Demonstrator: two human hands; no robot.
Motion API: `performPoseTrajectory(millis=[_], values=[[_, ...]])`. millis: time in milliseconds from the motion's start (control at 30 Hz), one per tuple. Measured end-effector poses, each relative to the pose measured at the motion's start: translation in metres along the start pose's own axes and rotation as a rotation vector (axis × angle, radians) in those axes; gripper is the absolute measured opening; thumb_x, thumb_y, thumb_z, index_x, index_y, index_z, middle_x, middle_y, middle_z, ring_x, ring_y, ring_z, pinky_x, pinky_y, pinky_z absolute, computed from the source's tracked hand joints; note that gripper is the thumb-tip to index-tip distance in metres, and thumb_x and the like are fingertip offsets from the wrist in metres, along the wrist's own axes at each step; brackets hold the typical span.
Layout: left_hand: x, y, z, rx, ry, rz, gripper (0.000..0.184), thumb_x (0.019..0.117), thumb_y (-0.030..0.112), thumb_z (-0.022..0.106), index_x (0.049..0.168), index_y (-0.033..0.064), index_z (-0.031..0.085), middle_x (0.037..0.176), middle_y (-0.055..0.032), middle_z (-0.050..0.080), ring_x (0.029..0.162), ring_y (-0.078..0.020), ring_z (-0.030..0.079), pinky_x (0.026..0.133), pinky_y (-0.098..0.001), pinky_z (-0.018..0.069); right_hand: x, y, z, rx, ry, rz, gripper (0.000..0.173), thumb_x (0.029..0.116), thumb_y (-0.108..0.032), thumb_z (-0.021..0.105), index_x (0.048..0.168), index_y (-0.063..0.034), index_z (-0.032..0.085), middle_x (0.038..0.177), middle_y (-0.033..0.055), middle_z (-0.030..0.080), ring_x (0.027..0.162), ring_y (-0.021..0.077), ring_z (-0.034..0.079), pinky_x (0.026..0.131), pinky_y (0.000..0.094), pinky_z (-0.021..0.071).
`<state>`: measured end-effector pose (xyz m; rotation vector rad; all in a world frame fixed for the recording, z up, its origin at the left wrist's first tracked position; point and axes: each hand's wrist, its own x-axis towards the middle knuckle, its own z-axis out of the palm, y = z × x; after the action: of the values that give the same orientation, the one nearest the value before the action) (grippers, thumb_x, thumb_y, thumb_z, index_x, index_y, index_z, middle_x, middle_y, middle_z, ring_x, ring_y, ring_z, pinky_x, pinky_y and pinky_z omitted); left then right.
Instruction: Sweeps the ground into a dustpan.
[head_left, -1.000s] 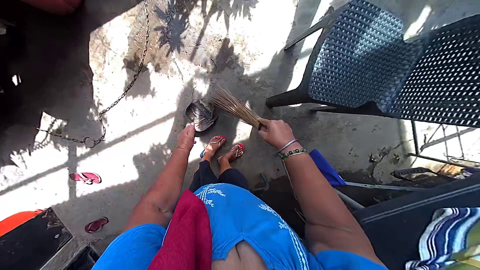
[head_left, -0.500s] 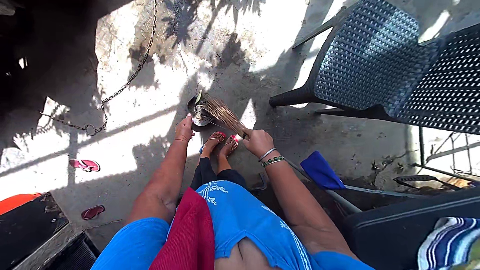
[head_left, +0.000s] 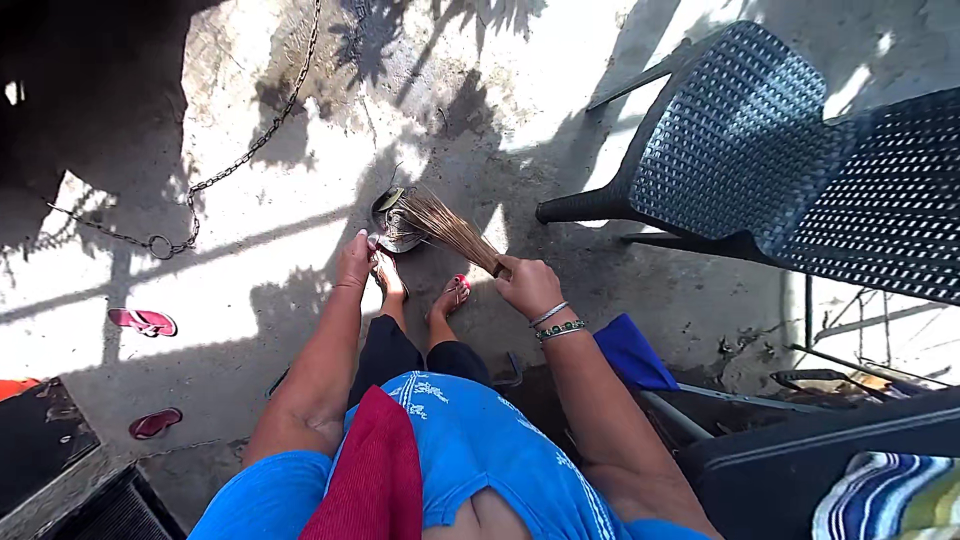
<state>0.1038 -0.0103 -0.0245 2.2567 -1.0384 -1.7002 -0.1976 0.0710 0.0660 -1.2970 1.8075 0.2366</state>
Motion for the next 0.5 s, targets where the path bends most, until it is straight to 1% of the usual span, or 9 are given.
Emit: performPoseTrajectory(millis=[67,133,233,300,333,400,467,500], values=[[0.0,-0.011,-0.02,-0.152,0.072,0.008,0.065,0.1123,0.043,0.023,0.111,-0.0075,0.064,0.115,-0.024,0.064,0.107,-0.0307,0.065,0.097,-0.0503,0.0527,-0.003,0.003,-0.028,0.028,0.09,-0.008,0.041,0.0945,-0.017,0.068,0.135,-0.009,0.068,0.096,0.0266,0.073,0.088,0.0489,0.069,0.073,0.0696,0.0503],[0.001,-0.014,-0.042,-0.213,0.098,0.014,0.068,0.1122,0.046,0.018,0.109,-0.0064,0.062,0.114,-0.0213,0.064,0.104,-0.0284,0.065,0.096,-0.0489,0.0535,0.012,0.0,-0.057,0.001,0.161,0.01,0.044,0.0939,-0.018,0.066,0.137,-0.011,0.067,0.099,0.0283,0.073,0.091,0.051,0.069,0.076,0.0713,0.05],[0.002,-0.022,-0.069,-0.232,0.113,0.012,0.07,0.1103,0.05,0.015,0.11,-0.0018,0.062,0.115,-0.019,0.064,0.104,-0.0286,0.065,0.094,-0.05,0.054,0.058,-0.013,-0.096,-0.059,0.255,0.056,0.046,0.0943,-0.02,0.064,0.139,-0.0101,0.065,0.107,0.0311,0.071,0.1,0.054,0.067,0.082,0.0738,0.0478],[0.009,-0.02,-0.083,-0.203,0.118,0.026,0.07,0.1103,0.049,0.016,0.109,-0.0023,0.063,0.114,-0.0194,0.065,0.104,-0.0287,0.066,0.095,-0.0504,0.0542,0.101,-0.027,-0.116,-0.071,0.304,0.108,0.046,0.0935,-0.021,0.063,0.137,-0.0082,0.065,0.112,0.0319,0.07,0.105,0.055,0.065,0.084,0.0747,0.047],[0.014,-0.016,-0.088,-0.182,0.123,0.034,0.07,0.1112,0.047,0.016,0.108,-0.0043,0.064,0.113,-0.0207,0.065,0.103,-0.0286,0.066,0.096,-0.05,0.0536,0.124,-0.034,-0.121,-0.074,0.315,0.135,0.045,0.0927,-0.021,0.063,0.136,-0.0061,0.065,0.113,0.0326,0.069,0.108,0.0548,0.065,0.085,0.0746,0.0469],[0.026,-0.009,-0.099,-0.126,0.137,0.038,0.068,0.1119,0.043,0.019,0.107,-0.006,0.065,0.11,-0.0223,0.066,0.102,-0.0286,0.066,0.096,-0.0494,0.0533,0.164,-0.049,-0.117,-0.085,0.297,0.204,0.043,0.091,-0.019,0.064,0.129,0.0006,0.063,0.116,0.0333,0.067,0.112,0.0535,0.064,0.087,0.0729,0.0478],[0.037,-0.001,-0.11,-0.009,0.121,0.057,0.066,0.112,0.041,0.019,0.107,-0.0053,0.067,0.11,-0.0241,0.067,0.104,-0.0314,0.066,0.098,-0.0523,0.0515,0.188,-0.066,-0.098,-0.088,0.238,0.272,0.046,0.0898,-0.018,0.066,0.13,0.0027,0.061,0.12,0.0324,0.066,0.115,0.051,0.064,0.09,0.0702,0.0497],[0.043,0.003,-0.117,0.073,0.111,0.078,0.066,0.1121,0.04,0.02,0.107,-0.0048,0.068,0.108,-0.0254,0.068,0.104,-0.0341,0.066,0.097,-0.0552,0.0505,0.194,-0.074,-0.082,-0.094,0.204,0.278,0.045,0.089,-0.018,0.068,0.129,0.0021,0.062,0.119,0.0313,0.067,0.114,0.0501,0.065,0.088,0.0695,0.0508]])
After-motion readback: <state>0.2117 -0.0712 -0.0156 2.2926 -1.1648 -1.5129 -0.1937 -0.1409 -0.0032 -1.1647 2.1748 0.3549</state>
